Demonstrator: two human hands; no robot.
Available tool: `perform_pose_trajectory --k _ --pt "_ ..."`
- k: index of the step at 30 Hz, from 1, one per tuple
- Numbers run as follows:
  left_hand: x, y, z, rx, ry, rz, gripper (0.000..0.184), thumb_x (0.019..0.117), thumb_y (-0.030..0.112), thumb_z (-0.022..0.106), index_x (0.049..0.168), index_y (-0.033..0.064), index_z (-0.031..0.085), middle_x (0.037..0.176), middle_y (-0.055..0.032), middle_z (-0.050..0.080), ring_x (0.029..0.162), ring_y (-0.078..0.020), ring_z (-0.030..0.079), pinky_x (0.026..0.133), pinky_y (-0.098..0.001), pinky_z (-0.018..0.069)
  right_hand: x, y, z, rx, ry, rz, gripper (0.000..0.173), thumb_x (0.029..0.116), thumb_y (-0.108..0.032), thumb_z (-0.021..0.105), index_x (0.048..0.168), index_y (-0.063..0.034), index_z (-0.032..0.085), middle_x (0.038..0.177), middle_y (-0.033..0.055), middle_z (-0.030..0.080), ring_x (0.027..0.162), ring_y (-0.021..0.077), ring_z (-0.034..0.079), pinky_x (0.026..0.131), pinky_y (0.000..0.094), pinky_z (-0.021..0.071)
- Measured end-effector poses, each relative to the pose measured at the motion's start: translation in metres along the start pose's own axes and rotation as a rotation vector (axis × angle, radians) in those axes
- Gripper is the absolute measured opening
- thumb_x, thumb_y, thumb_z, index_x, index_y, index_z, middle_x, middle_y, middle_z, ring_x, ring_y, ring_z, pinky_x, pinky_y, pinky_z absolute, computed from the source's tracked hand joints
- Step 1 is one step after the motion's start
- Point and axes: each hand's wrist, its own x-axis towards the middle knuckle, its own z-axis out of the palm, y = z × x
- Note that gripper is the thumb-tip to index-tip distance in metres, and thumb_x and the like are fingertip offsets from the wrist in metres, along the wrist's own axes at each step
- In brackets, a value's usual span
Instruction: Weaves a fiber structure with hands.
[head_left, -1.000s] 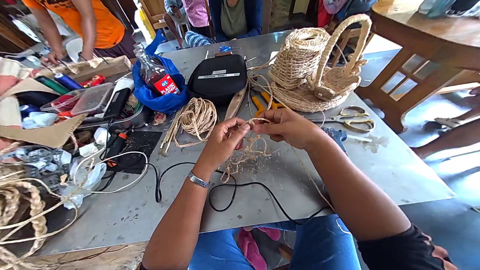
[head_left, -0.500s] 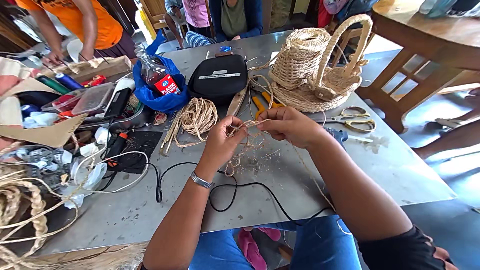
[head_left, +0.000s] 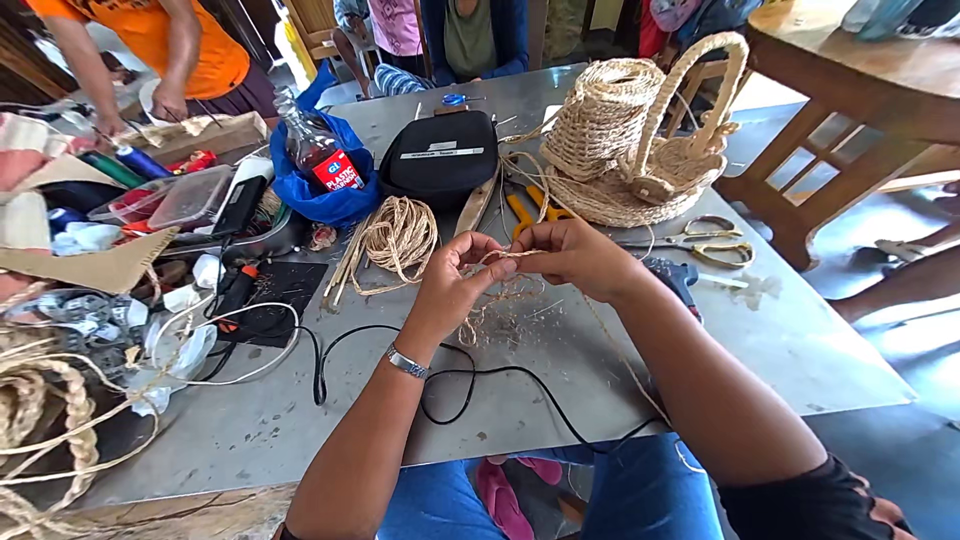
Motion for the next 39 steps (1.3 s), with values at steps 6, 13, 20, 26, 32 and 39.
perform_pose_trajectory --k 6,13,20,26,32,39 --pt "0.001 -0.001 0.000 0.002 0.034 0.039 0.012 0.0981 0.012 0.067 0.109 0.0069 0.068 0.098 -0.0027 0.069 0.092 -0.0114 0.065 0.083 -0.0287 0.0550 -0.001 -0.002 0.000 0.016 0.005 -0.010 0.009 0.0942 -0.011 0.072 0.100 -0.0055 0.070 0.081 -0.0008 0.066 0.048 0.0001 0.041 0.043 0.0155 0.0323" --pt "0.002 -0.003 -0.001 0.024 0.050 0.104 0.014 0.1004 0.009 0.063 0.112 0.0050 0.070 0.102 -0.0037 0.070 0.095 -0.0119 0.067 0.087 -0.0305 0.0565 -0.002 -0.002 0.000 0.000 -0.098 -0.028 0.021 0.0890 -0.015 0.077 0.106 -0.0091 0.067 0.090 -0.0006 0.068 0.051 -0.0001 0.046 0.044 0.0151 0.0361" --pt "0.002 -0.001 -0.001 -0.043 0.071 0.113 0.017 0.0988 0.004 0.064 0.114 0.0049 0.071 0.099 -0.0049 0.070 0.089 -0.0127 0.067 0.080 -0.0281 0.0571 -0.001 -0.001 -0.001 0.083 -0.083 -0.068 0.022 0.1065 -0.022 0.055 0.114 -0.0049 0.066 0.100 0.0037 0.073 0.073 0.0098 0.069 0.065 0.0255 0.0602" --pt "0.001 -0.002 0.001 -0.028 0.092 0.119 0.013 0.0939 0.003 0.070 0.104 0.0068 0.063 0.090 -0.0026 0.066 0.081 -0.0109 0.064 0.074 -0.0251 0.0554 0.000 0.000 0.006 -0.002 0.043 -0.139 0.017 0.0936 -0.013 0.072 0.108 -0.0040 0.074 0.094 0.0023 0.074 0.074 0.0064 0.064 0.064 0.0218 0.0536" --pt "0.000 0.002 -0.002 -0.112 0.032 0.081 0.016 0.0996 0.008 0.063 0.114 0.0031 0.067 0.098 -0.0054 0.070 0.088 -0.0130 0.068 0.083 -0.0291 0.0586 0.003 0.005 0.010 -0.101 0.181 -0.258 0.010 0.0912 -0.011 0.075 0.098 -0.0043 0.072 0.082 0.0006 0.070 0.069 0.0060 0.064 0.064 0.0216 0.0552" --pt "0.000 0.002 0.000 0.121 0.130 0.209 0.012 0.0972 0.003 0.067 0.109 0.0029 0.067 0.103 -0.0055 0.071 0.084 -0.0127 0.071 0.076 -0.0281 0.0619 0.000 0.000 0.011 -0.134 0.143 -0.260 0.011 0.0913 -0.010 0.076 0.101 -0.0035 0.075 0.083 0.0007 0.072 0.070 0.0053 0.066 0.066 0.0207 0.0572"
